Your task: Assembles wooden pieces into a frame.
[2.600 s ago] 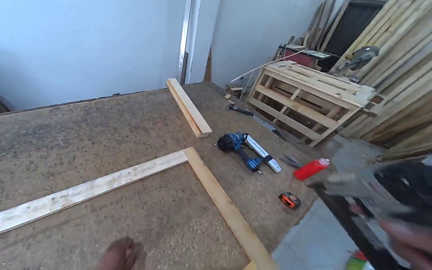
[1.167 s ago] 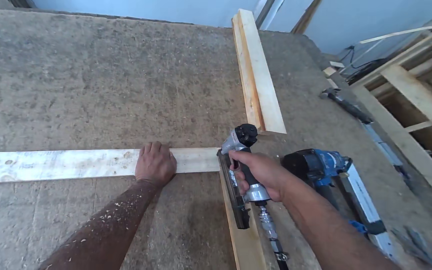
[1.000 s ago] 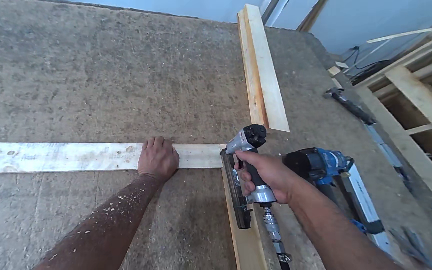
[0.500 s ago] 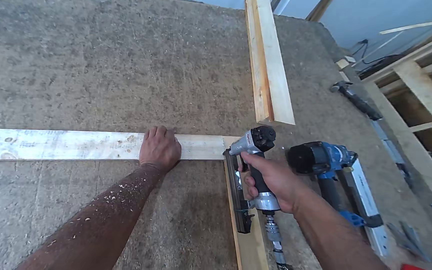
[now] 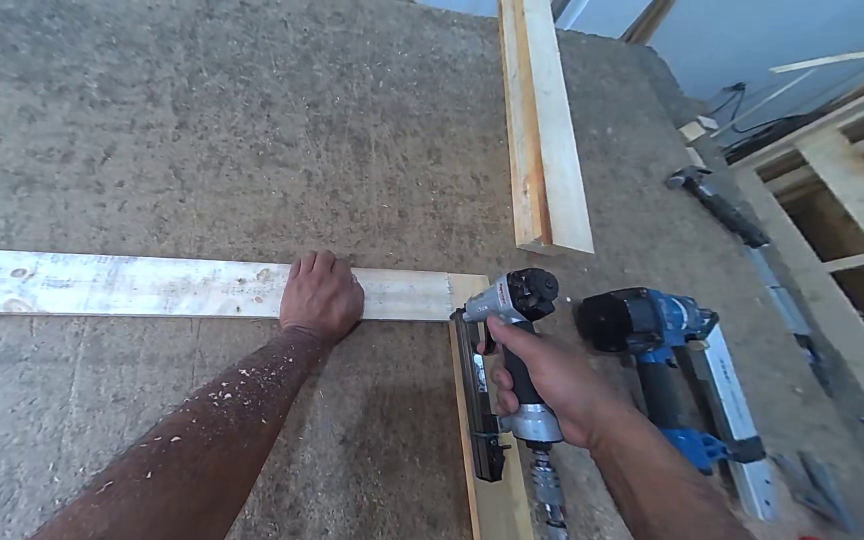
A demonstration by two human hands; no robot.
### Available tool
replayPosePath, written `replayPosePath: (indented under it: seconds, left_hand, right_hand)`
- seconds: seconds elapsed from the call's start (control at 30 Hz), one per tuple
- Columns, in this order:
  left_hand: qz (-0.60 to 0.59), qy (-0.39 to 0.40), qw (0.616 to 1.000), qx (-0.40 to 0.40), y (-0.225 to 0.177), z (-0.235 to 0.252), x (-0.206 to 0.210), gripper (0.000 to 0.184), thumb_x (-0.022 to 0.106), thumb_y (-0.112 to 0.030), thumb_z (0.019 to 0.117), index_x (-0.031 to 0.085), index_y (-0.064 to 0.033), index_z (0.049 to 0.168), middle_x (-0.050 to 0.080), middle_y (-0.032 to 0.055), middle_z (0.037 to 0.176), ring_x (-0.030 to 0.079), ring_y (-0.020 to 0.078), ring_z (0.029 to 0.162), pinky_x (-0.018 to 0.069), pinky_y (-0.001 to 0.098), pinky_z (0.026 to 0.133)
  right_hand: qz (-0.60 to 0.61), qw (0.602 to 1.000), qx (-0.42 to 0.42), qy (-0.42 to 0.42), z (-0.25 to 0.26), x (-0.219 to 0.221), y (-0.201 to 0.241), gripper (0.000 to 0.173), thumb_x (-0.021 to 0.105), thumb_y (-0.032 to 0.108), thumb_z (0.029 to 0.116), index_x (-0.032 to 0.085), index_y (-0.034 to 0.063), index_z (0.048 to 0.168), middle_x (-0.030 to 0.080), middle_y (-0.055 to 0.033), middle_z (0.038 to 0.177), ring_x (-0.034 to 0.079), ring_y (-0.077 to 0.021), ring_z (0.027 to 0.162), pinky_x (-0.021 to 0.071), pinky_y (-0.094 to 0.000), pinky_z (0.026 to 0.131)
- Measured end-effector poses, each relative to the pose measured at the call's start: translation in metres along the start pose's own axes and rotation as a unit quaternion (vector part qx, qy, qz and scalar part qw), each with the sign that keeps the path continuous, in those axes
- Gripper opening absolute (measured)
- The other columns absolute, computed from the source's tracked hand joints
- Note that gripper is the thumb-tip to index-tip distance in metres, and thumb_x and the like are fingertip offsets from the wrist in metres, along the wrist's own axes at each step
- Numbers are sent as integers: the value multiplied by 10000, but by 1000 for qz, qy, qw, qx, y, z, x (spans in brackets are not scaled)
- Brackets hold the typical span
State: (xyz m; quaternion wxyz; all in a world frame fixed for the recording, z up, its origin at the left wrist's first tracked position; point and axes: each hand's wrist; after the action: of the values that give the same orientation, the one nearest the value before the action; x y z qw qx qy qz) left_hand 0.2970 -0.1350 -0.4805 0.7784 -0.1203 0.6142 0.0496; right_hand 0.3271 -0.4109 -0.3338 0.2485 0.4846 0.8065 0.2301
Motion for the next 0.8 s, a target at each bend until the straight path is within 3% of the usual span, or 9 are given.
replayPosePath:
  seconds: [0.2,0.37,0.67,0.8]
  left_hand:
    - [4,5,1000,-3,-2,-3,0,421,389,-346,1007,715,-115,1140,684,108,1138,623,304,1169,491,477,1018]
    - [12,-1,1000,-5,-1,-2,0,425,389,-350,1004,719,-110,1122,691,103,1138,631,294,1170,491,473,1029]
    - [8,5,1000,1,0,-1,-2,417,387,-347,1001,715,-95,1060,686,106,1117,633,300,1143,503,478,993]
    - [7,21,1000,-5,-1,0,-5,433,379,-358,1003,715,-100,1095,683,103,1139,627,297,1154,503,471,991]
  right_hand:
    - [-18,999,25,12,0,-6,10,518,516,572,1030,597,62,990,521,-50,626,573,-171,490,596,-358,539]
    - [-4,1000,-21,-11,8,-17,40,595,474,653,1003,621,80,1070,498,-44,618,546,-175,475,586,-394,517]
    - [-5,1000,-5,0,40,-3,56,639,480,706,971,594,80,1036,468,-34,606,520,-169,448,583,-410,490]
    - [1,1000,3,2,41,-5,54,640,469,702,978,603,79,1036,474,-35,601,523,-168,447,582,-408,486]
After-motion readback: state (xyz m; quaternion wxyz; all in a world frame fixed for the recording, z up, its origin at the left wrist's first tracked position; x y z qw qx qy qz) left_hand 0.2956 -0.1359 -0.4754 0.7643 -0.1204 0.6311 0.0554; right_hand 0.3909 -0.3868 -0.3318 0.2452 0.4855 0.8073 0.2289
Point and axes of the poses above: each hand's wrist, its own z-axis towards the middle knuckle, its own x-axis out of the palm, y = z × x
